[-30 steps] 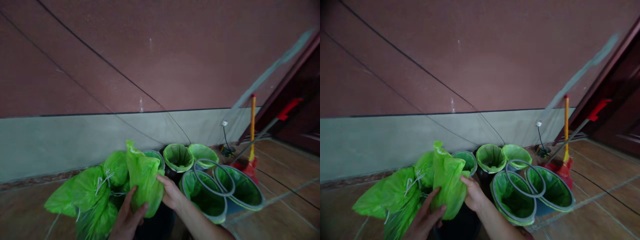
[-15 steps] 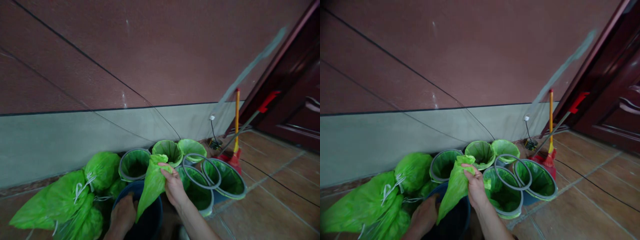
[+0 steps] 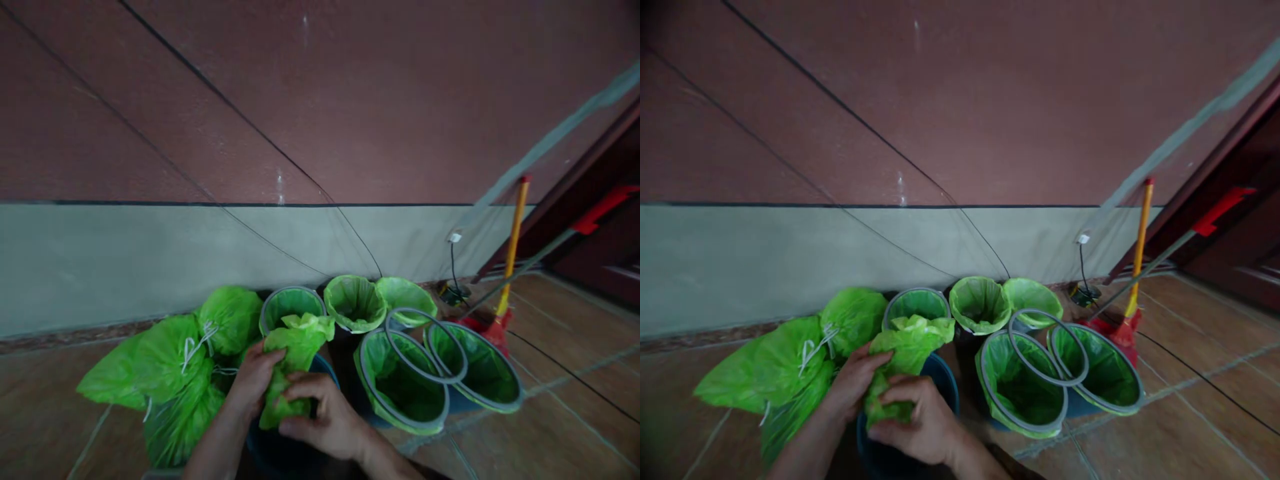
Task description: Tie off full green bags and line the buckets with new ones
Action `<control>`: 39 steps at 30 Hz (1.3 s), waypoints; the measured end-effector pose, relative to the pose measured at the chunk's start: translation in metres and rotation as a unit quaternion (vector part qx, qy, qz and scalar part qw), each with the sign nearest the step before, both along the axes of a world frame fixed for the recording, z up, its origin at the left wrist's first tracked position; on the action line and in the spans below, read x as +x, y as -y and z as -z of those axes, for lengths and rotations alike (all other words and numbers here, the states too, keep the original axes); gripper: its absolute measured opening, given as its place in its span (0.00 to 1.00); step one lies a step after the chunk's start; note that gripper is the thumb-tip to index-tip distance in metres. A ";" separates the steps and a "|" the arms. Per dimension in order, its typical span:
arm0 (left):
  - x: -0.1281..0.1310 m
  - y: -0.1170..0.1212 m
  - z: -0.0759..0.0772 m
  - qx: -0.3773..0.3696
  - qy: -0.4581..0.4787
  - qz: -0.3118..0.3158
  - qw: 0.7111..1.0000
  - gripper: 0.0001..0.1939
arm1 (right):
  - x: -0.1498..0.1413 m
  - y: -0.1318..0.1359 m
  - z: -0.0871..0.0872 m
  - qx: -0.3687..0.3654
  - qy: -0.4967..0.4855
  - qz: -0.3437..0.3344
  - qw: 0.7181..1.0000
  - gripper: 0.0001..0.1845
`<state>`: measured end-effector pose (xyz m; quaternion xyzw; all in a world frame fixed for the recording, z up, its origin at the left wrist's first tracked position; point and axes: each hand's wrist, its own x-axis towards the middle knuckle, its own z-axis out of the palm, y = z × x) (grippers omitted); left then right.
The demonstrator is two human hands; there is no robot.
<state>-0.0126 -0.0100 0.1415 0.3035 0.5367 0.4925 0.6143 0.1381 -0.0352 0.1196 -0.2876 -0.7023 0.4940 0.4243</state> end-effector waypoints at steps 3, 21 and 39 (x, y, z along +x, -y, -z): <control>-0.009 -0.005 0.006 0.036 -0.087 0.022 0.995 0.16 | 0.014 -0.017 -0.001 -0.085 -0.088 0.165 0.979 0.15; -0.039 -0.008 0.000 0.113 -0.456 0.065 0.881 0.26 | 0.052 -0.063 0.000 -0.268 -0.276 0.311 0.869 0.19; -0.056 -0.008 -0.008 0.053 -0.172 -0.128 0.975 0.23 | 0.085 -0.067 -0.003 -0.300 -0.394 0.266 0.827 0.24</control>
